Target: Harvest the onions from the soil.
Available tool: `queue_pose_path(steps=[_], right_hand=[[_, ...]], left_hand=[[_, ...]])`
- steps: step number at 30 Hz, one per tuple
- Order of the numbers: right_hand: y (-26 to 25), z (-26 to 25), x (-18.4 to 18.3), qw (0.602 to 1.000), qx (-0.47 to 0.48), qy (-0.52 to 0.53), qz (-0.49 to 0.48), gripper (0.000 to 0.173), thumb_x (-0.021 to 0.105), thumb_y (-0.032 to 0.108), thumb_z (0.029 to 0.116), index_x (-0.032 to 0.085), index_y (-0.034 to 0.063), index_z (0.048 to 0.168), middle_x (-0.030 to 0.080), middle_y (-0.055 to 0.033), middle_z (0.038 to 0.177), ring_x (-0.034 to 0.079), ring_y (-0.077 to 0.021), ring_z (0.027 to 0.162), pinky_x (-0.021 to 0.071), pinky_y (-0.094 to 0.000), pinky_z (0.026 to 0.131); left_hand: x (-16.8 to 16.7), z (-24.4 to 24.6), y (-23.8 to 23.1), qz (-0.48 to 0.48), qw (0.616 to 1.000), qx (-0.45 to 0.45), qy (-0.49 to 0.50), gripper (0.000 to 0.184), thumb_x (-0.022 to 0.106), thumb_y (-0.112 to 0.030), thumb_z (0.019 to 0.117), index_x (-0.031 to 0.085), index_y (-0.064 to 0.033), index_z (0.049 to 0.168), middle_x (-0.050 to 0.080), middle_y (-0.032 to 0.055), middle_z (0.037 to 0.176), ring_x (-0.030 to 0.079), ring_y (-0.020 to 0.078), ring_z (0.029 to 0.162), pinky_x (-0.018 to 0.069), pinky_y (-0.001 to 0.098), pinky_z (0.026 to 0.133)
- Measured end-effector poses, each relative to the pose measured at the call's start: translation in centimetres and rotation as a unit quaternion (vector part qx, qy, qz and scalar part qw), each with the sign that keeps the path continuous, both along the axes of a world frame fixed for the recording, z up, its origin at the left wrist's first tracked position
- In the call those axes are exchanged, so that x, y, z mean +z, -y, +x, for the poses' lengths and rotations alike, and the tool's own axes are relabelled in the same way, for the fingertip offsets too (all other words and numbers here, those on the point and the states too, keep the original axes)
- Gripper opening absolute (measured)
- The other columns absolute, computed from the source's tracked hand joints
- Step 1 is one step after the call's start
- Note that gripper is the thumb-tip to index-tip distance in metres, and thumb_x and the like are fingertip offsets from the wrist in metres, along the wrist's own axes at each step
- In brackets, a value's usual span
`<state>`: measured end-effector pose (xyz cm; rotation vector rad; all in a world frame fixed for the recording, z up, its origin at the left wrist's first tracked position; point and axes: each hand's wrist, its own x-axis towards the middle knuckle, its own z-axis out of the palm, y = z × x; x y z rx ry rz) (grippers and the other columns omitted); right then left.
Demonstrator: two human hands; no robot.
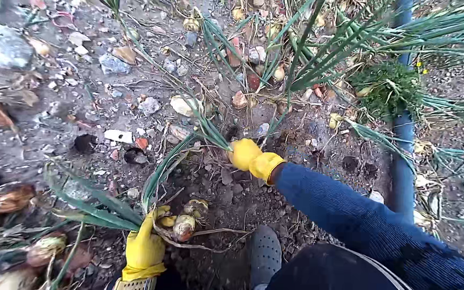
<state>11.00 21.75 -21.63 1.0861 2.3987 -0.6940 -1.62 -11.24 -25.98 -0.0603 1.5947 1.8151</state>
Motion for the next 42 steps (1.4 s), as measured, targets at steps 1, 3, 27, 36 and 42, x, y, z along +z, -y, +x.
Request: queue_pose_path(steps=[1, 3, 27, 36, 42], right_hand=[[3.7, 0.8, 0.4, 0.999, 0.005, -0.002, -0.035, 0.033, 0.057, 0.039, 0.1012, 0.071, 0.0092, 0.101, 0.071, -0.0151, 0.094, 0.071, -0.0355, 0.093, 0.0573, -0.0609, 0.079], [9.5, 2.4, 0.4, 0.994, -0.022, -0.02, -0.102, 0.035, 0.059, 0.043, 0.1019, 0.071, 0.0101, 0.106, 0.072, -0.0136, 0.096, 0.071, -0.0334, 0.092, 0.0583, -0.0593, 0.079], [-0.5, 8.8, 0.3, 0.992, 0.003, 0.127, 0.015, 0.043, 0.06, 0.048, 0.0978, 0.074, 0.0089, 0.087, 0.072, -0.0162, 0.088, 0.071, -0.0378, 0.09, 0.055, -0.0645, 0.08], [-4.8, 4.8, -4.3, 0.986, -0.12, 0.096, 0.064, 0.052, 0.044, 0.051, 0.1059, 0.073, 0.0079, 0.101, 0.073, -0.0183, 0.101, 0.071, -0.0392, 0.098, 0.0552, -0.0652, 0.08], [-7.8, 6.0, -6.9, 0.976, -0.166, 0.096, -0.104, 0.068, 0.031, 0.061, 0.108, 0.07, 0.0042, 0.109, 0.07, -0.0195, 0.1, 0.07, -0.0364, 0.094, 0.0545, -0.0622, 0.084]], left_hand=[[0.1, -0.2, -0.1, 0.003, 1.0, -0.005, -0.002, 0.034, 0.039, -0.018, 0.1081, 0.066, 0.0036, 0.107, 0.072, 0.0105, 0.076, 0.07, 0.0199, 0.061, 0.0639, 0.0373, 0.063], [0.5, 0.2, -0.3, -0.002, 1.0, -0.027, -0.015, 0.026, 0.049, -0.016, 0.1031, 0.066, 0.0022, 0.109, 0.07, 0.0075, 0.071, 0.068, 0.0172, 0.056, 0.0625, 0.0338, 0.058], [2.4, 3.2, -3.9, -0.385, 0.823, -0.325, -0.264, 0.038, 0.082, -0.05, 0.0752, 0.072, -0.0145, 0.084, 0.065, -0.0012, 0.066, 0.063, 0.0148, 0.06, 0.0527, 0.0468, 0.058], [3.0, 2.0, -2.4, -0.376, 0.842, -0.312, -0.229, 0.037, 0.082, -0.033, 0.0718, 0.07, -0.0112, 0.1, 0.068, 0.0009, 0.077, 0.065, 0.0153, 0.067, 0.0553, 0.0457, 0.062], [1.6, 1.1, -1.1, -0.388, 0.838, -0.327, -0.198, 0.031, 0.079, -0.035, 0.0733, 0.073, -0.0143, 0.096, 0.071, 0.0011, 0.08, 0.069, 0.0173, 0.073, 0.0566, 0.051, 0.067]])
